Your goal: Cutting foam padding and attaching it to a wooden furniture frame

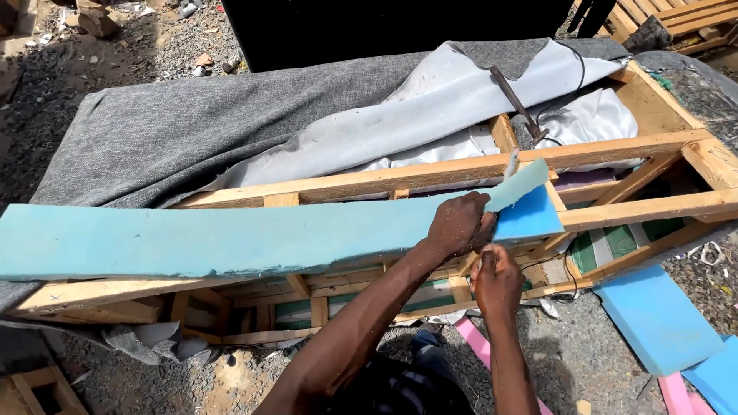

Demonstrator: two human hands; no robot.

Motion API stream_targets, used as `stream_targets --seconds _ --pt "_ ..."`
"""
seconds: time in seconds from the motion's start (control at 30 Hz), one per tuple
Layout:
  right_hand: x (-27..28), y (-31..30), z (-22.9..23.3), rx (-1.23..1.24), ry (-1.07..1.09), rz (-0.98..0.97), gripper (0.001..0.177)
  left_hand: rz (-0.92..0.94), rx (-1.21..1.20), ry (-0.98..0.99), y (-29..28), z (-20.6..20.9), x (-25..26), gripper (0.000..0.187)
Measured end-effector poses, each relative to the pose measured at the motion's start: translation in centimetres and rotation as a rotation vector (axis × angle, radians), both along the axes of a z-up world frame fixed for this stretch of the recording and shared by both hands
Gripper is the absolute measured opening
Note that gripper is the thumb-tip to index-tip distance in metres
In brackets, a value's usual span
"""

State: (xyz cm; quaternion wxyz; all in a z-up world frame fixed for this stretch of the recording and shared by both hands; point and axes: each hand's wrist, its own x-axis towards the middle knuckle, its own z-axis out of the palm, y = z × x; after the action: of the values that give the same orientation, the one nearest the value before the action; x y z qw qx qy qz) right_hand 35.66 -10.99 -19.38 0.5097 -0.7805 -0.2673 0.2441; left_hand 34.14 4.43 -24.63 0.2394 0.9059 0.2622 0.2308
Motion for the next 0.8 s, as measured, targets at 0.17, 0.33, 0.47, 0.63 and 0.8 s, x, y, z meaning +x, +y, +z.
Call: stream_targets --seconds 0.17,0.33,0.47,0.63,0.8 --pt "-8.4 -4.5 3.7 -0.077 0.276 -0.030 0.035 -0.044 -0.225 -0.210 0.0 2.7 -1.6 0.050" --pt "-3.8 -0.4 -1.1 -0.039 0.168 -0.108 0.027 -0.108 -0.241 -0.246 0.8 1.3 -2.1 0.054" --pt "-0.9 3.3 -0.6 -0.024 0.089 -0.087 0.028 -0.124 -0.220 -0.308 1.7 2.8 -1.9 0.057" --pt "-9.4 -0.8 2.4 -0.080 0.332 -0.058 0.028 -0.066 -0.271 -0.342 2.0 1.4 -1.0 0.050" --pt "-6.6 0.3 -0.2 -0.017 0.375 -0.078 0.026 -0.024 -0.308 -0.356 0.9 2.6 -2.2 0.046"
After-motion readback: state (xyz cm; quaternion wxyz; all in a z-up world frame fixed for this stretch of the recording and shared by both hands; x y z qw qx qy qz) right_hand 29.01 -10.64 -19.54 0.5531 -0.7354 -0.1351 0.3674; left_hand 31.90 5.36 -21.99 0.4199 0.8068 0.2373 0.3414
